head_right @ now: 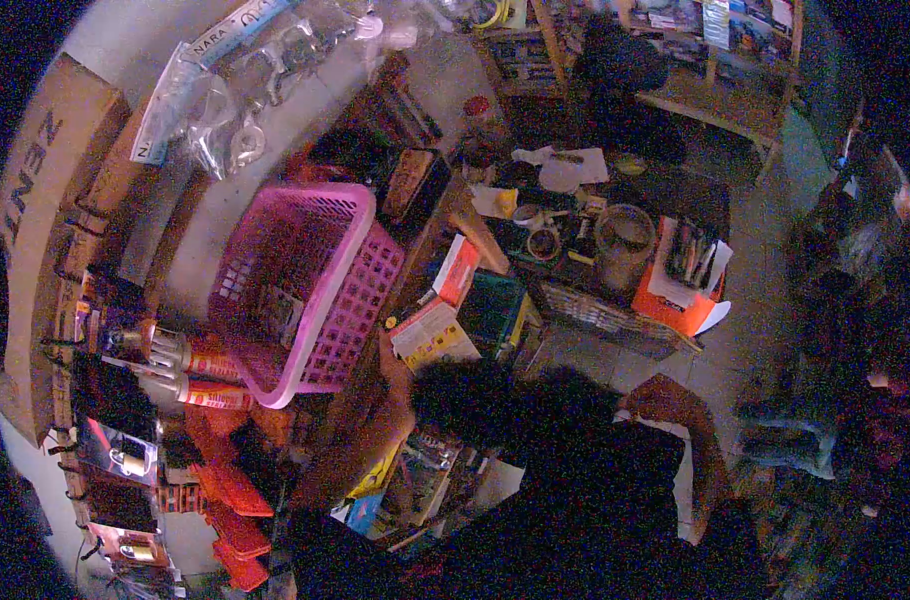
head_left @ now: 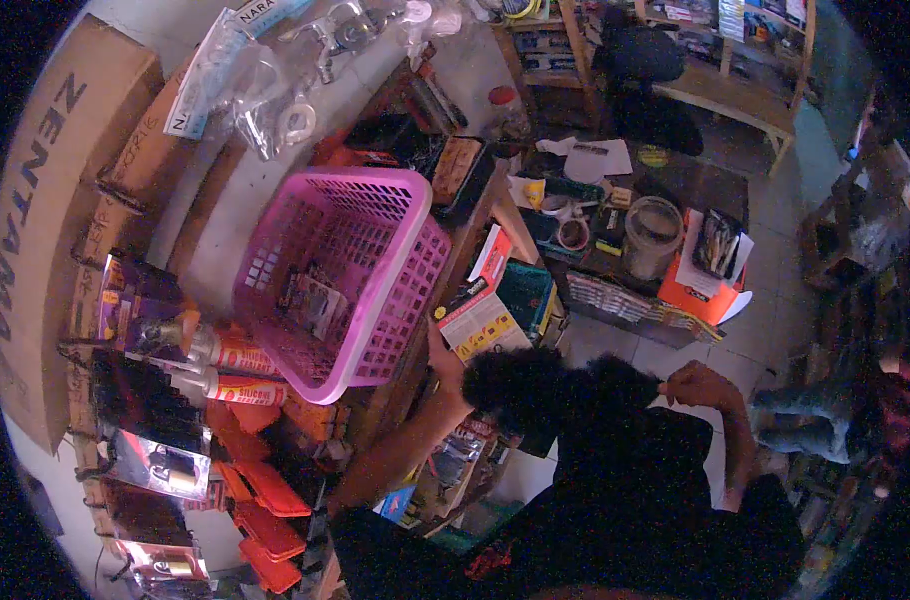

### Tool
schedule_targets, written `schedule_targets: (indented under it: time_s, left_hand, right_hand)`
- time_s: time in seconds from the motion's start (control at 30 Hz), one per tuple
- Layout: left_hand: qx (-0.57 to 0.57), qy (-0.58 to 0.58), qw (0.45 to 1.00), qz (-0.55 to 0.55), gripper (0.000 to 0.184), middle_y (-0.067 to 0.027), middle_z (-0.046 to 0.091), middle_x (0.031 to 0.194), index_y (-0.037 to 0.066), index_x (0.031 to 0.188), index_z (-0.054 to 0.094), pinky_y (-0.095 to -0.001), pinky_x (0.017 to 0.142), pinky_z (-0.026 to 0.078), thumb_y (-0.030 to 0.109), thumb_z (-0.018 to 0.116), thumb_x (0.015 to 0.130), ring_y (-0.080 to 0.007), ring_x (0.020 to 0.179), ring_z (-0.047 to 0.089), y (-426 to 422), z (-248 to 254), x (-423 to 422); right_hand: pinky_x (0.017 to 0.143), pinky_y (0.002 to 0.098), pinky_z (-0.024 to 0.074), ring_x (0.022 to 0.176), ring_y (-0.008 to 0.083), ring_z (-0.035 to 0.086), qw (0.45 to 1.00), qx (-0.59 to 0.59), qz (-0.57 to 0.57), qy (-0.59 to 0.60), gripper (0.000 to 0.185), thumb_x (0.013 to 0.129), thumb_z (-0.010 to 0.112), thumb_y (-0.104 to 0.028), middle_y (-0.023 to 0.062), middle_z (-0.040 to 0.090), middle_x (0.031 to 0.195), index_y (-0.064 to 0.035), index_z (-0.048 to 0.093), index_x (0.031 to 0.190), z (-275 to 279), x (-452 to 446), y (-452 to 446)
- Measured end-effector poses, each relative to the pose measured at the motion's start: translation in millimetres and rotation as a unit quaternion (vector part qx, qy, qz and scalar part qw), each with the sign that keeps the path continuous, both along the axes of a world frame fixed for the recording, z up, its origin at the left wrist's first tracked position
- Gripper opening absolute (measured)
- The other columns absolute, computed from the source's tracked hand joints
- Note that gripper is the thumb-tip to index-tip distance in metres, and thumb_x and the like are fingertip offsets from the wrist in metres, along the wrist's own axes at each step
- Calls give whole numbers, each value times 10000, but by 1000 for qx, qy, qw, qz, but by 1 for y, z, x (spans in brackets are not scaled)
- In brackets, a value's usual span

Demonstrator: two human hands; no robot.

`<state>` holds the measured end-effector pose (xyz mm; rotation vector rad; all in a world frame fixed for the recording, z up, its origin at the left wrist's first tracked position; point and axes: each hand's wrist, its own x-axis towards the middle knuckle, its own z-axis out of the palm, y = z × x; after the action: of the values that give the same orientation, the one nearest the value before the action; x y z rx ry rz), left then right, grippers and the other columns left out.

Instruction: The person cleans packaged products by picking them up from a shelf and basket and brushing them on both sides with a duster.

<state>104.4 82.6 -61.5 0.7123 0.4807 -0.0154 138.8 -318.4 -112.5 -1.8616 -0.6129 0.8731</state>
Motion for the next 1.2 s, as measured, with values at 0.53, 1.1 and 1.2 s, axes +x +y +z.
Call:
schedule_targets:
  time_s: [0.53,1.1,1.2]
  left_hand:
    - [-116,-100,986,-61,720,-113,538,1199,134,1230,509,-455,922,399,672,245,831,-318,1073,518,-23,36,-6]
    - [-197,-106,962,-157,794,-140,504,1219,127,1282,456,-501,893,388,722,253,796,-346,1042,506,-14,25,-11]
    - [-198,-97,962,-162,794,-144,511,1209,125,1274,465,-497,880,397,723,250,797,-345,1014,517,-13,25,-13]
  right_hand:
    - [470,243,370,497,65,442,994,-8,-26,-106,375,872,547,-315,-19,496,550,-50,513,609,101,57,-10]
    - [744,265,485,1020,193,569,956,269,116,-23,565,891,560,-192,109,482,1249,-45,293,1367,271,69,244]
    - [674,271,505,967,180,588,951,284,85,-89,539,920,506,-287,93,496,1210,-63,295,1363,258,68,239]
